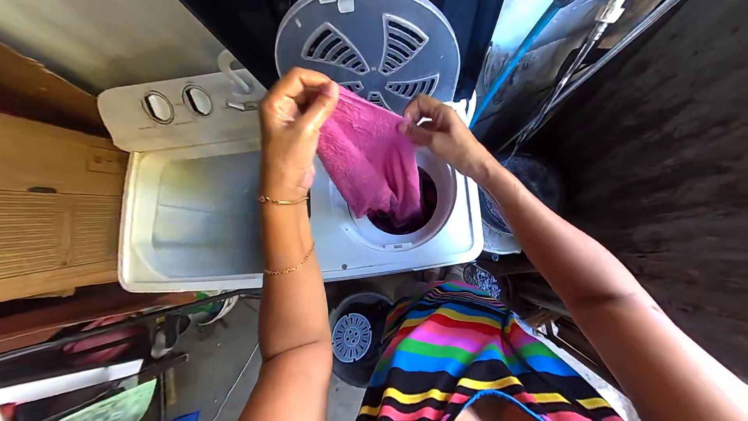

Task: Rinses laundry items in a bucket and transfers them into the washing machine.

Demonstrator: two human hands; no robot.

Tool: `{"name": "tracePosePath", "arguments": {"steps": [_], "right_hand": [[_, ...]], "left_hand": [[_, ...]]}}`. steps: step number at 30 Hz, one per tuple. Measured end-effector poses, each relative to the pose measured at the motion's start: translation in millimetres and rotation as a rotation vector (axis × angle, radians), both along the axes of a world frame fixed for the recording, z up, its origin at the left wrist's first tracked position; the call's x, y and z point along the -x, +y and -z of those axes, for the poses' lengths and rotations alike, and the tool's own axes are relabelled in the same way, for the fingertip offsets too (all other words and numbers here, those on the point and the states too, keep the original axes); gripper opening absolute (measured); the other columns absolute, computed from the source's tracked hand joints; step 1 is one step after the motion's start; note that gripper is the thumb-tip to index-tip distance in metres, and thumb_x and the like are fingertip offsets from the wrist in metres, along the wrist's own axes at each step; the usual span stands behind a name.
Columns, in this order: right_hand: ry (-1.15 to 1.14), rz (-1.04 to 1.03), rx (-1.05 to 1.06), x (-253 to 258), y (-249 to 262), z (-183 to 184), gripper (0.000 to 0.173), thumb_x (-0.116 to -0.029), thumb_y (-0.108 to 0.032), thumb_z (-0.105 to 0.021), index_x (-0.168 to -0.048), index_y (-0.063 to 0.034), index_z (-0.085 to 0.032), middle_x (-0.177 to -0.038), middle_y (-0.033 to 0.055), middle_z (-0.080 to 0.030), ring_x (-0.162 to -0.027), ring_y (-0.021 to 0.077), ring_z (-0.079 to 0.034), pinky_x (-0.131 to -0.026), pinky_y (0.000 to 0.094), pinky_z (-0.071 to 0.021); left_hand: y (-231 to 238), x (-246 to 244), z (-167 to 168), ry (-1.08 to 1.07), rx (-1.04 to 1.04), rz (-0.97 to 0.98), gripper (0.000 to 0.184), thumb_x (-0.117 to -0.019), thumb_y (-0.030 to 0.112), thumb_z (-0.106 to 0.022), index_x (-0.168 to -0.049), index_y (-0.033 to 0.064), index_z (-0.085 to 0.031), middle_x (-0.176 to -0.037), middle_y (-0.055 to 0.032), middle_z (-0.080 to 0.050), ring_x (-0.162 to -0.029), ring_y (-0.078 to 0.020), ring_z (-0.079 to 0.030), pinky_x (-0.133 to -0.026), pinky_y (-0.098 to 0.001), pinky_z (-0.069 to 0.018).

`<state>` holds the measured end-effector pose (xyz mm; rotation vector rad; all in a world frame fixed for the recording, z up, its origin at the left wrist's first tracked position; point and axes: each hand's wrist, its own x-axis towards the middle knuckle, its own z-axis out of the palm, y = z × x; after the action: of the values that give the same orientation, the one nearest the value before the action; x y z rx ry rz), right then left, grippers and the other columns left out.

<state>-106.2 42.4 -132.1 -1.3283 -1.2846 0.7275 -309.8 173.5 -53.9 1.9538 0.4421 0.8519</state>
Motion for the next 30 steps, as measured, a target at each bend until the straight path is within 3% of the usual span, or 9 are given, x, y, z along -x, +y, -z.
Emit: {"name": "tracePosePath", "arguments": {"steps": [4,7,10,15,18,21,23,26,30], "right_hand": [[-0.024,0.058,-0.163,7,-4,0,0.015,-0.1038,-0.013,-0.058,-0.107,0.002,-0.059,-0.097,0.0097,-0.064,-0.082,0.0134,-0.067,-0.072,0.0302,-0.0592],[-0.177,-0.007,-0.09,12,-25,27,0.018,-0.0997,-0.008,-0.061,-0.111,0.0058,-0.065,-0.106,0.0159,-0.068,-0.095,0.0202,-0.069,-0.086,0.0372,-0.0596],[-0.223,0.102,0.078,-9,-68,63,0.023,-0.0981,-0.018,-0.068,-0.11,0.0019,-0.069,-0.109,0.0152,-0.07,-0.103,0.0232,-0.068,-0.095,0.0421,-0.0565],[0.061,0.627,0.577,-115,-146,204,0.033,-0.1043,-0.026,-0.058,-0.122,0.0012,-0.065,-0.116,0.0197,-0.07,-0.106,0.0301,-0.07,-0.096,0.0507,-0.0563],[0.06,0.717,0.978,-168,-190,332,0.049,-0.1003,-0.035,-0.066,-0.135,-0.0012,-0.062,-0.131,0.0286,-0.063,-0.124,0.0451,-0.06,-0.105,0.0666,-0.0457],[0.087,0.682,1.197,-179,-208,410,0.076,-0.0961,-0.051,-0.068,-0.153,-0.0049,-0.047,-0.15,0.0318,-0.047,-0.141,0.0483,-0.044,-0.115,0.0669,-0.0352],[0.154,0.617,1.3,-178,-201,434,0.082,-0.0976,-0.049,-0.067,-0.155,0.0023,-0.038,-0.154,0.0346,-0.04,-0.145,0.0489,-0.039,-0.118,0.0644,-0.0318],[0.242,0.474,1.418,-176,-188,448,0.057,-0.1093,-0.03,-0.049,-0.148,0.0117,-0.042,-0.155,0.0332,-0.04,-0.148,0.0446,-0.036,-0.122,0.0574,-0.0275],[0.332,0.588,1.376,-161,-186,494,0.051,-0.1122,-0.019,-0.04,-0.15,0.0153,-0.036,-0.156,0.0356,-0.036,-0.149,0.0454,-0.034,-0.123,0.0533,-0.026]], "left_hand": [[-8,9,-5,-0.016,-0.014,0.002,0.011,-0.1044,0.012,-0.057,-0.113,0.007,-0.062,-0.1,0.005,-0.065,-0.093,-0.0041,-0.064,-0.088,-0.0247,-0.0546],[-11,36,29,0.202,-0.02,0.011,0.015,-0.1049,0.018,-0.058,-0.114,0.0076,-0.063,-0.103,0.0021,-0.066,-0.092,-0.0043,-0.064,-0.085,-0.0246,-0.0556],[-19,42,87,0.646,-0.031,0.0,0.031,-0.1026,0.031,-0.061,-0.114,0.0039,-0.072,-0.114,-0.0122,-0.069,-0.106,-0.0216,-0.066,-0.094,-0.0461,-0.0547],[-81,-2,167,0.65,0.011,0.075,0.03,-0.1,0.027,-0.064,-0.118,0.0051,-0.073,-0.122,-0.0152,-0.068,-0.114,-0.023,-0.066,-0.098,-0.04,-0.0563],[-126,-56,204,0.549,-0.144,0.182,0.04,-0.0993,0.041,-0.061,-0.132,0.0201,-0.071,-0.153,-0.0137,-0.051,-0.146,-0.0331,-0.042,-0.119,-0.0569,-0.0356],[-160,-88,233,0.532,-0.247,0.276,0.047,-0.1024,0.049,-0.054,-0.145,0.0311,-0.06,-0.167,-0.0178,-0.029,-0.157,-0.0403,-0.018,-0.122,-0.0708,-0.0178],[-169,-94,243,0.541,-0.285,0.261,0.048,-0.1041,0.052,-0.05,-0.149,0.0345,-0.055,-0.169,-0.0205,-0.02,-0.158,-0.0416,-0.011,-0.125,-0.0639,-0.0181],[-173,-96,247,0.55,-0.296,0.223,0.046,-0.1046,0.054,-0.047,-0.146,0.0358,-0.054,-0.17,-0.0176,-0.017,-0.159,-0.0372,-0.007,-0.129,-0.0545,-0.0164],[-173,-96,249,0.589,-0.294,0.209,0.044,-0.1048,0.056,-0.046,-0.144,0.0373,-0.054,-0.172,-0.0121,-0.011,-0.16,-0.0306,-0.001,-0.13,-0.0494,-0.0128]]}}
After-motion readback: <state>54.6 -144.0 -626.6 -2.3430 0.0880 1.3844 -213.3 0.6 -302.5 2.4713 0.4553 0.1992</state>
